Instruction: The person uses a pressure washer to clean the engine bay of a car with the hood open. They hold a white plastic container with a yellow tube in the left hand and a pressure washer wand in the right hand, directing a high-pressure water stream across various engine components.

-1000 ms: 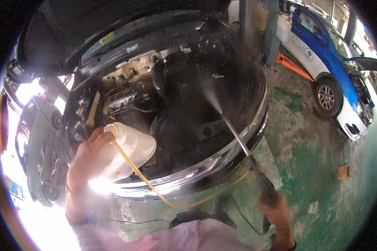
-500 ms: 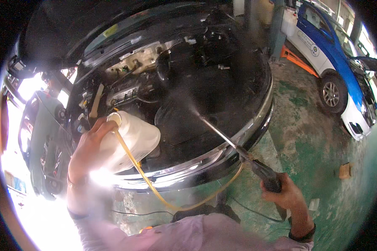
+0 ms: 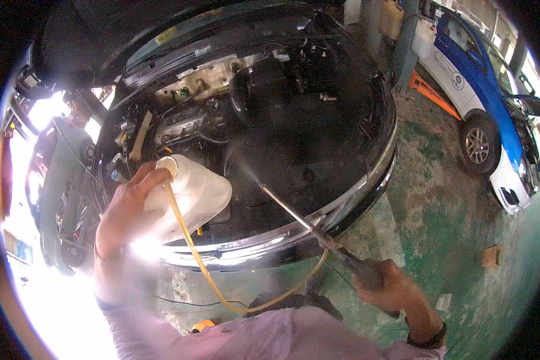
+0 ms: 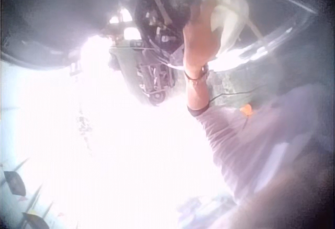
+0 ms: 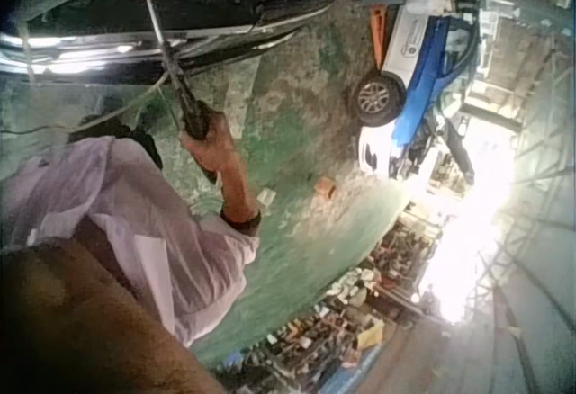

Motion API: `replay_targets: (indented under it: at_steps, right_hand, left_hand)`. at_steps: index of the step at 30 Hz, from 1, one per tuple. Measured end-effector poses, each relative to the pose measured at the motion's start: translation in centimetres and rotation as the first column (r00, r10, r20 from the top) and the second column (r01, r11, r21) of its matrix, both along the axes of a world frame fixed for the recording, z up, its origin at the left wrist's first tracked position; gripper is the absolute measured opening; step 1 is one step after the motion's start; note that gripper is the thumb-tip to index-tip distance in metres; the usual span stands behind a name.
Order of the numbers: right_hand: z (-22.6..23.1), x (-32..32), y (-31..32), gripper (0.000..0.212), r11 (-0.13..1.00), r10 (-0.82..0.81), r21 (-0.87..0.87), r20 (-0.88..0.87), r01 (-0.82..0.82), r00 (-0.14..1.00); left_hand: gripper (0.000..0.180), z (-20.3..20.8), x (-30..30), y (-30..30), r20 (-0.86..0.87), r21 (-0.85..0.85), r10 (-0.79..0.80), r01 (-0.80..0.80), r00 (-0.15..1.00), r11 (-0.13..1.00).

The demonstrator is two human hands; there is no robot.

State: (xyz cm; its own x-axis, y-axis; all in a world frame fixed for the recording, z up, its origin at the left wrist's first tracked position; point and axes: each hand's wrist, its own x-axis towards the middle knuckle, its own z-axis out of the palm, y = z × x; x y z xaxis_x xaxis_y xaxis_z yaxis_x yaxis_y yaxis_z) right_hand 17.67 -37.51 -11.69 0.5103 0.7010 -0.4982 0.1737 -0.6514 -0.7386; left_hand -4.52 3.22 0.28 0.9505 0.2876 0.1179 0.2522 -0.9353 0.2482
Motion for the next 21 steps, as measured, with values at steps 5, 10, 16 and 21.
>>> replay_targets:
  at_steps: [5, 10, 16, 21]
  right_hand:
    - [-0.5, -0.3, -1.5, 0.026, 0.962, -0.156, 0.218, -0.049, 0.163, 0.986]
    - [-2.0, 1.3, -4.4, 0.032, 0.746, -0.600, 0.292, -0.095, 0.598, 0.794]
    - [-3.2, 1.2, -5.6, 0.031, 0.729, -0.528, 0.364, -0.239, 0.579, 0.815]
    - [-3.8, 1.4, -5.6, 0.036, 0.675, -0.478, 0.449, -0.338, 0.585, 0.811]
  left_hand:
    - [0.057, 0.1, 0.1, -0.3, -0.023, -0.010, 0.048, -0.048, 0.999, 0.999]
    - [0.056, 0.2, 0.3, -0.5, -0.004, -0.020, 0.053, -0.053, 0.999, 0.998]
    - [0.056, 0.1, 0.3, -0.4, -0.003, -0.026, 0.049, -0.050, 0.999, 0.998]
    - [0.056, 0.3, 0.3, -0.3, -0.022, -0.031, 0.059, -0.060, 0.998, 0.998]
